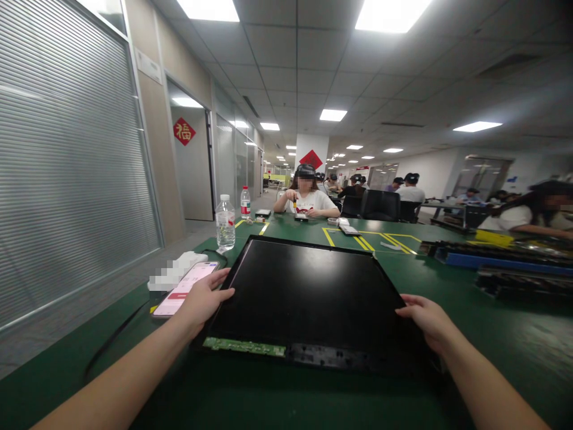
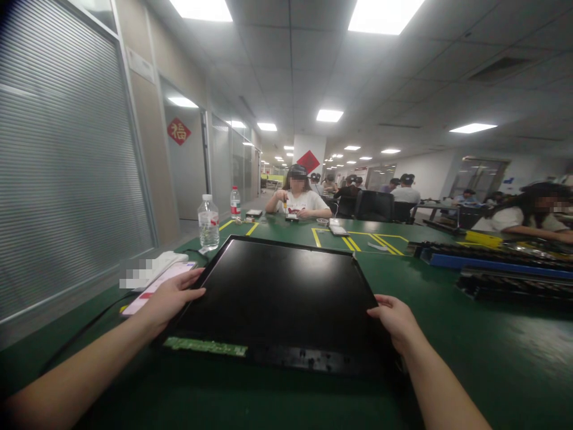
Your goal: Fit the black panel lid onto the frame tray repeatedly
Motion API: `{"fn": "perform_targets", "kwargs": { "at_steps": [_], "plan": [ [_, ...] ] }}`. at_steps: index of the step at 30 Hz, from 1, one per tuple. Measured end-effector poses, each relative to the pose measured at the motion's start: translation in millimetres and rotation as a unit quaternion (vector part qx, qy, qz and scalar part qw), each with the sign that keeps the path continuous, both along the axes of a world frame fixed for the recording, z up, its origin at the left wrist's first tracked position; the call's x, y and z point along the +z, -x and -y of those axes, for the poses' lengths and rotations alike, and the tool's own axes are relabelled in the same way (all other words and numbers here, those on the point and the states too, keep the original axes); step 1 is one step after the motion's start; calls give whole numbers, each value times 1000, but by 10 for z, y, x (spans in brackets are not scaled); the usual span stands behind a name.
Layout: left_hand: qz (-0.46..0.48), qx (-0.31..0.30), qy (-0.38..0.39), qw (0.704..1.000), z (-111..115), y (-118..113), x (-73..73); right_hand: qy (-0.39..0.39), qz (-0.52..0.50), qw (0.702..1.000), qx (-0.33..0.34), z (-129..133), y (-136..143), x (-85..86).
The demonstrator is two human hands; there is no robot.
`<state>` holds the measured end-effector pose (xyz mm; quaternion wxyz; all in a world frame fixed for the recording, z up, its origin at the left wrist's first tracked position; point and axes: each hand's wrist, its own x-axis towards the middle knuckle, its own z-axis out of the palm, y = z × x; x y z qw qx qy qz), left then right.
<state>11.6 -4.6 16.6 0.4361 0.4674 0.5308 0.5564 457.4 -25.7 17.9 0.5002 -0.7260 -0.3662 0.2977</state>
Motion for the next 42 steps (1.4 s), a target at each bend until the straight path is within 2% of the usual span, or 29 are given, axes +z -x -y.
{"fn": "perform_targets", "kwargs": {
  "at_steps": [4,9,16,21,27,33,38,42],
  "plan": [
    [-7,-1,-4,1000,-3,-11,7,17,18,1000,-12,-9,-11,1],
    [-4,5,-1,1000,-9,-16,-2,38,-15,999,23,-14,-29,-8],
    [1,12,14,1000,-13,-12,-17,8,-16,1000,14,-36,-23,-37],
    [26,13,63,998,37,-60,65,17,-20,1000,4,-78,-61,-95],
    [66,-4,145,987,99,-76,167,25,-55,998,5,-98,-53,-82],
    [112,-66,134,982,120,-18,195,23,87,996,-9,-108,-112,-62],
    [142,-150,174,963,124,12,184,49,160,986,7,-49,-54,26],
    [154,-167,186,956,119,27,161,80,226,971,18,-50,-47,39]
  ]
}}
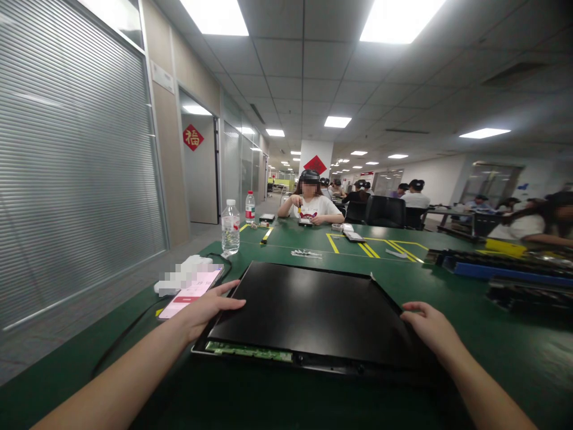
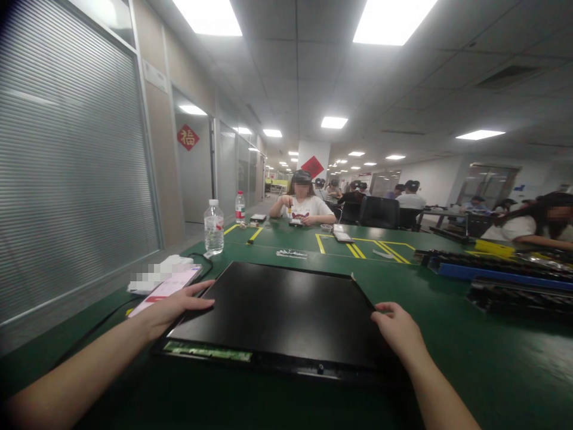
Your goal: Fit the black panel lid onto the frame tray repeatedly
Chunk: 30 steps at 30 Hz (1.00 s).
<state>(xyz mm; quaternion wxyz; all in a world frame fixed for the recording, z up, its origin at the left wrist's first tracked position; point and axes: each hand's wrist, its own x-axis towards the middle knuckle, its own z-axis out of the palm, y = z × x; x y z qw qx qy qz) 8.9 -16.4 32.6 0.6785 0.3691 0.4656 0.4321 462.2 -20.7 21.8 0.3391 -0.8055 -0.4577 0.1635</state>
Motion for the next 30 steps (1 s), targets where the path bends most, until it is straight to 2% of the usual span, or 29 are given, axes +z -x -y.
{"fn": "perform_targets", "kwargs": {
  "at_steps": [7,13,17,24,30],
  "plan": [
    [23,-51,-16,998,-22,30,-15,8,53,998,13,17,-10,21],
    [-38,19,-7,999,55,-21,115,12,103,994,31,52,30,32],
    [-54,14,-50,997,64,-15,119,2,109,993,41,63,13,31],
    [-50,23,-64,996,43,-2,112,1,102,994,46,94,51,74],
    [-29,37,-113,993,57,-64,132,10,90,994,59,87,41,41]
  ]
}}
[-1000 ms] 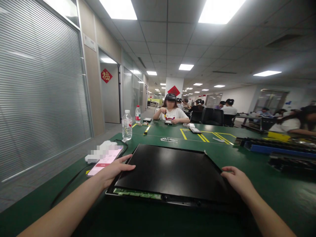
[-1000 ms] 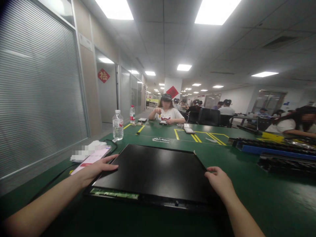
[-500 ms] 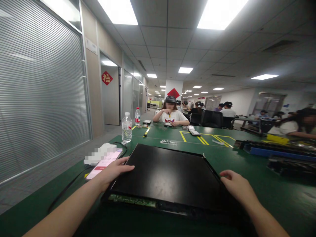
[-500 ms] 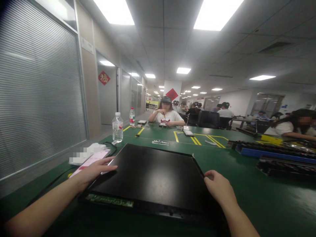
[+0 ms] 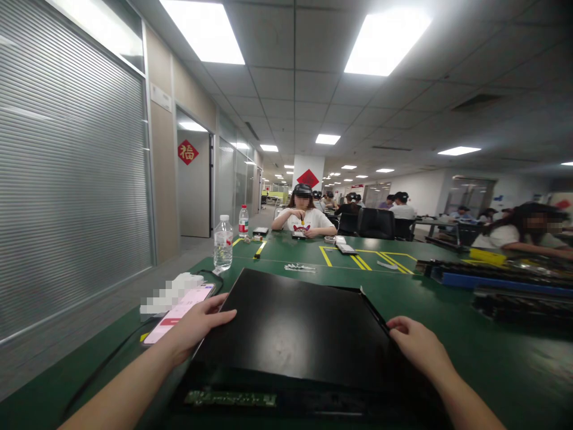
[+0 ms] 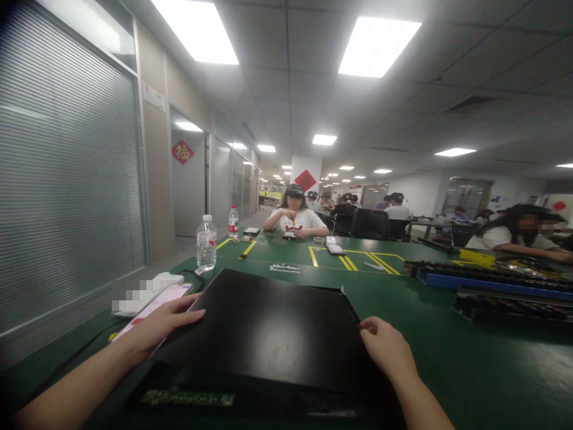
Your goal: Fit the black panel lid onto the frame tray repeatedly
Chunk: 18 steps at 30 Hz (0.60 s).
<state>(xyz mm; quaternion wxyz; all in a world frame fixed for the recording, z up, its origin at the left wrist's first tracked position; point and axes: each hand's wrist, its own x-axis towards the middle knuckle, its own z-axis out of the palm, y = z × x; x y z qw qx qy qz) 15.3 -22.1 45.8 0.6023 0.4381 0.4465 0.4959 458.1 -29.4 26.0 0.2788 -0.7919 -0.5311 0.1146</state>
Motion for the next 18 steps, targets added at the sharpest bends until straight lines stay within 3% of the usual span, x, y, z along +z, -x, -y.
{"fn": "perform_targets", "kwargs": {
  "at_steps": [9,18],
  "plan": [
    [31,-4,-65,997,94,-82,172,-44,-59,997,14,-44,8,-59],
    [69,41,-111,991,67,-75,149,-52,-166,984,25,-71,-19,-18]
  ]
}}
